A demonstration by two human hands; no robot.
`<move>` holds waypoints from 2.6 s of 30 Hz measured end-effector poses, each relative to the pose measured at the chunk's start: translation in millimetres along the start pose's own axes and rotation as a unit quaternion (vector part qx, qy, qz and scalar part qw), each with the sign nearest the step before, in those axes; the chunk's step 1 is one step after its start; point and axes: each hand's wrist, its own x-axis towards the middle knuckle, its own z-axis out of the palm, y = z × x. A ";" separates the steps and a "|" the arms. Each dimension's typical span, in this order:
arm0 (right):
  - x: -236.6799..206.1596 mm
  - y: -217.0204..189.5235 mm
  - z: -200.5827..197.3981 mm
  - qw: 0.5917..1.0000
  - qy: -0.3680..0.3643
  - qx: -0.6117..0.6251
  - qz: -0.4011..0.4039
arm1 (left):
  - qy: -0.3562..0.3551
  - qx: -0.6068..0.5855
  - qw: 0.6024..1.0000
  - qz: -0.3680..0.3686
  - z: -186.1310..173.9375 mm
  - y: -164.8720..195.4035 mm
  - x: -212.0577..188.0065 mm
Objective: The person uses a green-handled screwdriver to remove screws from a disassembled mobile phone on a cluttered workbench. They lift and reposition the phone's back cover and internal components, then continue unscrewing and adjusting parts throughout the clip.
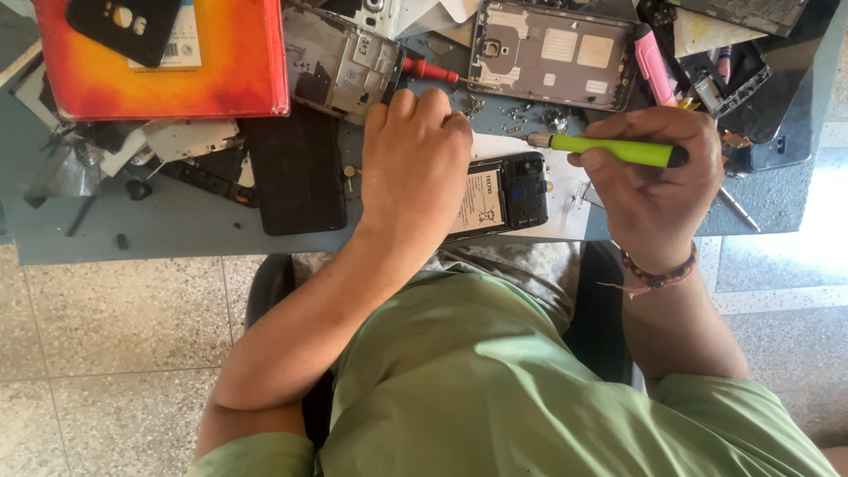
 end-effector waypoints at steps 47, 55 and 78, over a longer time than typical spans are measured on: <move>-6.5 9.4 -16.3 1.000 -0.025 -0.013 -0.003 | -0.059 0.101 0.993 0.012 6.2 9.3 11.7; -0.7 3.6 -15.8 0.999 0.018 0.035 0.033 | -0.012 -0.025 0.999 0.031 6.5 13.0 25.2; 15.2 18.4 -10.8 0.998 0.041 0.047 0.027 | 0.020 -0.067 0.997 0.035 9.0 9.4 34.0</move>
